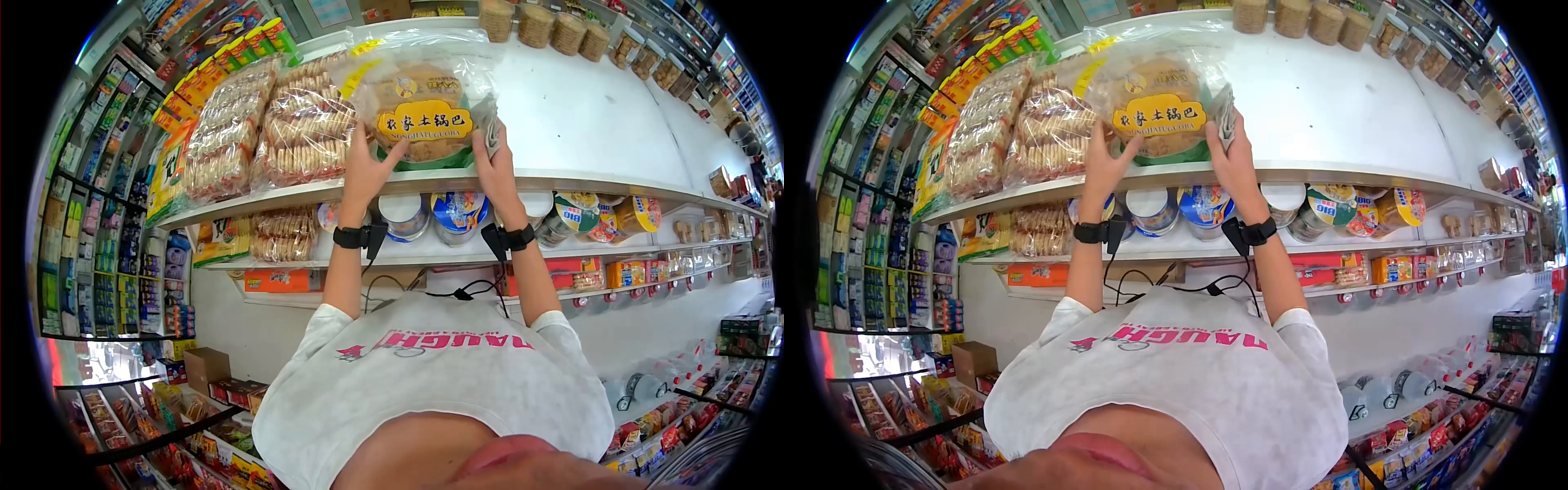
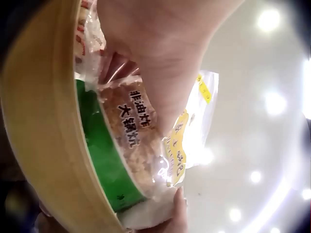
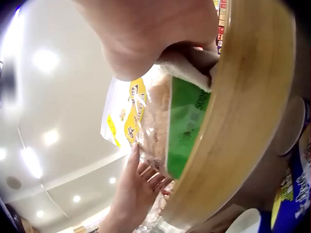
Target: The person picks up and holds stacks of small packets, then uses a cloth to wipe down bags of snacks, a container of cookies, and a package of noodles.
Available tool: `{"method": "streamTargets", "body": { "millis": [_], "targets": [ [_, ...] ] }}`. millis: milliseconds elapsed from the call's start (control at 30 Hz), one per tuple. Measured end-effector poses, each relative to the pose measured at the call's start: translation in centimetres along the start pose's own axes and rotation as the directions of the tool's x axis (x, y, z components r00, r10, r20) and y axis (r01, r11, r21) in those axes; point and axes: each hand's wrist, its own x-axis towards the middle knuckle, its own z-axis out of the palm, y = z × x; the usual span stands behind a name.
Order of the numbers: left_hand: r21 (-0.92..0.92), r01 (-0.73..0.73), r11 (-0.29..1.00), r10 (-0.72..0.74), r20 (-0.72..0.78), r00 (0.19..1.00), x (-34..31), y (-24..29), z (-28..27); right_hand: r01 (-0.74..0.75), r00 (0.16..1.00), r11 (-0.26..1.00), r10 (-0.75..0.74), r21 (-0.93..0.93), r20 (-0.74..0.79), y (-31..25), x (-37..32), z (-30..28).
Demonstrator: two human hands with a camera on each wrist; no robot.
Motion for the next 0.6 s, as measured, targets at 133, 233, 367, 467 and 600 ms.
{"method": "streamTargets", "body": {
  "millis": [133, 233, 367, 467, 600],
  "targets": [
    [0.051, -0.019, 0.999, 0.019, 0.004, 1.000, -0.6, -0.5, 0.4, -0.064, 0.993, 0.980, 0.082, -0.187, 0.089, 0.6, 0.5, -0.4],
    [0.097, -0.023, 0.995, 0.023, 0.004, 1.000, -0.8, -0.3, 0.4, -0.122, 0.986, 0.954, 0.147, -0.273, 0.073, 0.7, 0.9, -0.1],
    [0.104, 0.021, 0.994, -0.022, 0.012, 1.000, -0.7, -0.7, 0.4, -0.184, 0.979, 0.914, 0.201, -0.361, 0.011, 0.7, 1.0, 0.6],
    [0.008, 0.100, 0.995, -0.099, -0.008, 0.995, -0.7, -2.1, 0.8, -0.186, 0.981, 0.918, 0.191, -0.351, -0.020, 1.2, 1.2, 0.9],
    [-0.059, 0.135, 0.989, -0.138, -0.044, 0.989, -0.4, -2.3, 1.2, -0.247, 0.967, 0.905, 0.255, -0.347, -0.023, 1.2, 1.8, 1.0]
  ]
}}
